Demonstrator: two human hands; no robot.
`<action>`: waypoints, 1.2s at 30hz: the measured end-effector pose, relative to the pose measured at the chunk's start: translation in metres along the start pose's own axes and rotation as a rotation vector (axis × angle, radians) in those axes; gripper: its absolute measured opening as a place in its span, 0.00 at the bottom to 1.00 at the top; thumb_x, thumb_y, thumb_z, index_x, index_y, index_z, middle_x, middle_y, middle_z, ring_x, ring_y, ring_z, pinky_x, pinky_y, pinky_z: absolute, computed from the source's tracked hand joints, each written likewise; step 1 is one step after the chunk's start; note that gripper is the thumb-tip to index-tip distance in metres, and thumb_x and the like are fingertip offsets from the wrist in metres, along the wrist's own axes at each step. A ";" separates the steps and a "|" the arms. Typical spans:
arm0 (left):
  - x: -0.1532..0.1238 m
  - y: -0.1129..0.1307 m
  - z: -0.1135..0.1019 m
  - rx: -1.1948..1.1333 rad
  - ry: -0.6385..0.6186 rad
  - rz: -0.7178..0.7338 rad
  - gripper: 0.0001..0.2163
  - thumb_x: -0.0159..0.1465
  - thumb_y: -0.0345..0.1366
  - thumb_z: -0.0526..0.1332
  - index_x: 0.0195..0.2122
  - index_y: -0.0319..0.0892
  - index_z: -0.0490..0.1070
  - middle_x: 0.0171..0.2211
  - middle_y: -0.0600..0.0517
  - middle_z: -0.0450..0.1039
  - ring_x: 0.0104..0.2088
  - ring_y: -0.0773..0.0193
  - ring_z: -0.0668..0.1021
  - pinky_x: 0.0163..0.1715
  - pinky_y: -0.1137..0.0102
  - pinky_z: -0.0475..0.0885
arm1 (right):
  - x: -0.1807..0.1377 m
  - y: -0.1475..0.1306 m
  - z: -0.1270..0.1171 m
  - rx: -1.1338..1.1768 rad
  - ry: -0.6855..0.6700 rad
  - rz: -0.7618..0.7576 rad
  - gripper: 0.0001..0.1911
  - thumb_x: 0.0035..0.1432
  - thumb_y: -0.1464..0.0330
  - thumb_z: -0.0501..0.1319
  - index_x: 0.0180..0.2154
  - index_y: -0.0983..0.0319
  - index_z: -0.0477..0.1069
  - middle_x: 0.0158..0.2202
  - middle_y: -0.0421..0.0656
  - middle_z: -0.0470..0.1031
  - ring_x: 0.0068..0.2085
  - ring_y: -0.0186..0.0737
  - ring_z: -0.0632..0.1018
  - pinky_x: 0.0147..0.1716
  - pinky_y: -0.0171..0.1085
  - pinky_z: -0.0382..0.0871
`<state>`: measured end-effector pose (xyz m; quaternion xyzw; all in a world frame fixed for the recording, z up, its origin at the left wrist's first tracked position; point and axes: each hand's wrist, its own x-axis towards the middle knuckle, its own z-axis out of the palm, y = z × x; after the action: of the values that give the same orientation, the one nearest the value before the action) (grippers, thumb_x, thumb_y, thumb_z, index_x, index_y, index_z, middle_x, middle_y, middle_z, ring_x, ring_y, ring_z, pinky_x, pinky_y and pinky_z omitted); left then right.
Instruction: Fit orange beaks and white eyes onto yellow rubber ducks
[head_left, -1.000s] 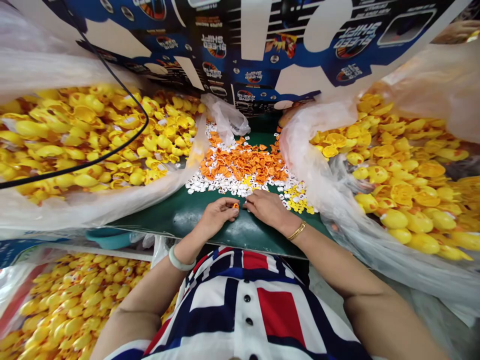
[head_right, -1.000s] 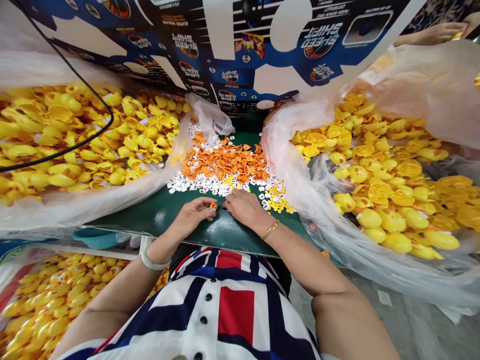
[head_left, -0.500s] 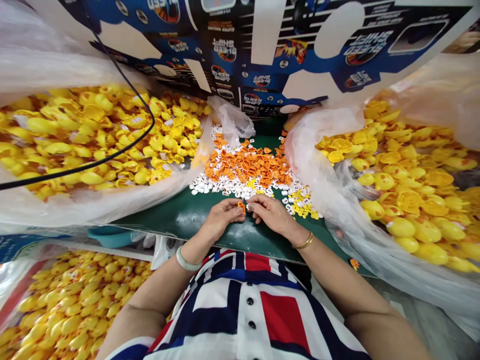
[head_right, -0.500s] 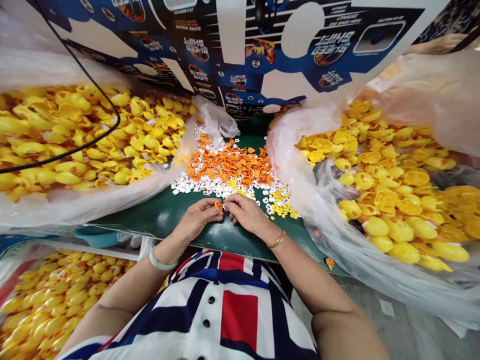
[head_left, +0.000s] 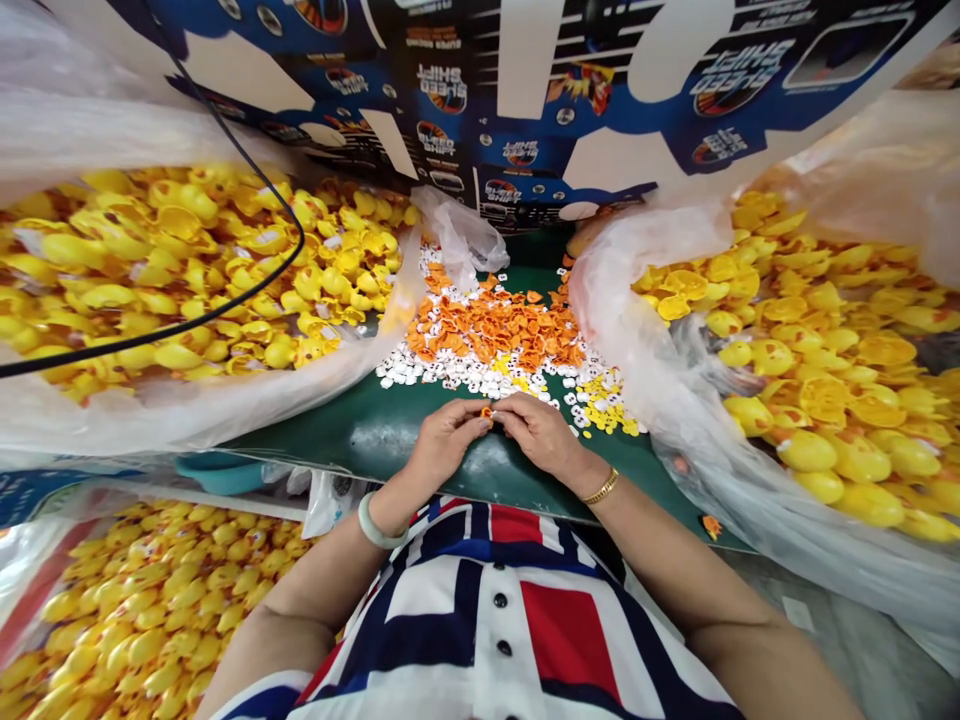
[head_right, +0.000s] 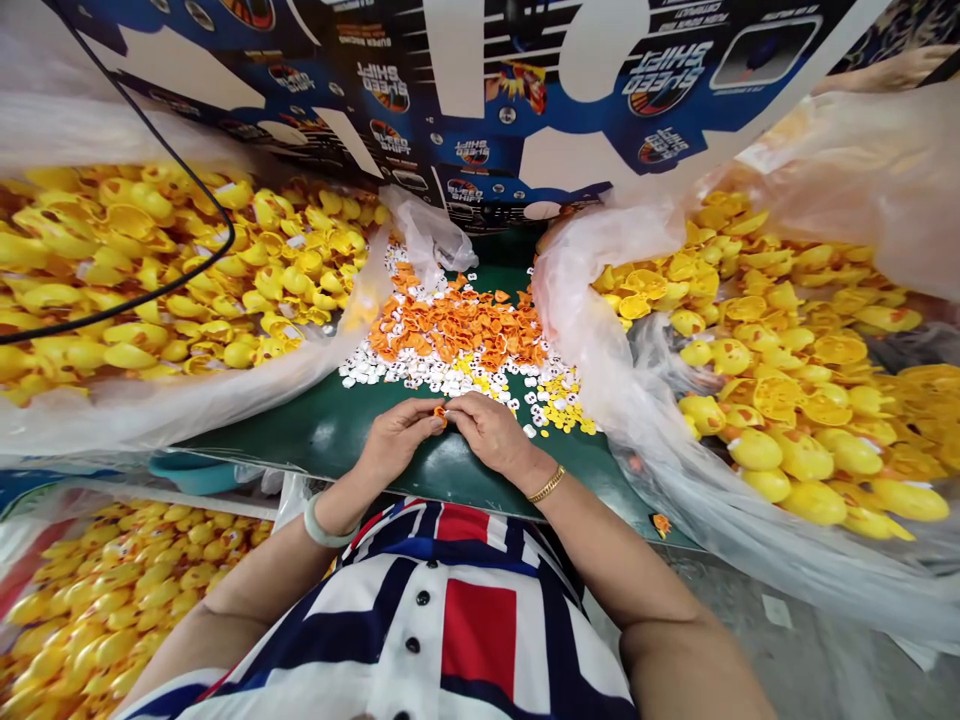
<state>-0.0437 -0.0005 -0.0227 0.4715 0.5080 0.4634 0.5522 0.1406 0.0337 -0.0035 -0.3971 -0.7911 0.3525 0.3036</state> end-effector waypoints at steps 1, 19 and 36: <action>0.000 0.000 0.000 -0.001 -0.004 -0.012 0.14 0.59 0.39 0.68 0.45 0.45 0.79 0.35 0.51 0.80 0.34 0.63 0.79 0.41 0.66 0.74 | 0.000 0.001 0.000 -0.028 0.000 -0.042 0.10 0.67 0.68 0.54 0.41 0.60 0.74 0.36 0.44 0.77 0.38 0.38 0.77 0.42 0.38 0.70; 0.009 0.013 0.014 -0.450 0.016 -0.156 0.16 0.55 0.45 0.70 0.38 0.38 0.75 0.30 0.50 0.76 0.28 0.66 0.76 0.32 0.69 0.73 | 0.006 0.004 0.005 -0.034 0.158 -0.080 0.16 0.64 0.62 0.60 0.51 0.61 0.69 0.37 0.46 0.74 0.37 0.42 0.76 0.39 0.43 0.74; 0.157 0.073 -0.150 1.366 0.652 0.072 0.21 0.61 0.33 0.61 0.56 0.38 0.68 0.50 0.35 0.68 0.52 0.40 0.70 0.46 0.56 0.66 | 0.013 0.024 0.026 -0.169 0.019 -0.185 0.15 0.66 0.60 0.57 0.50 0.60 0.69 0.32 0.44 0.74 0.31 0.40 0.75 0.31 0.39 0.70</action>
<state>-0.1875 0.1716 0.0248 0.5641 0.8040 0.1795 -0.0562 0.1244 0.0468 -0.0349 -0.3499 -0.8484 0.2513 0.3077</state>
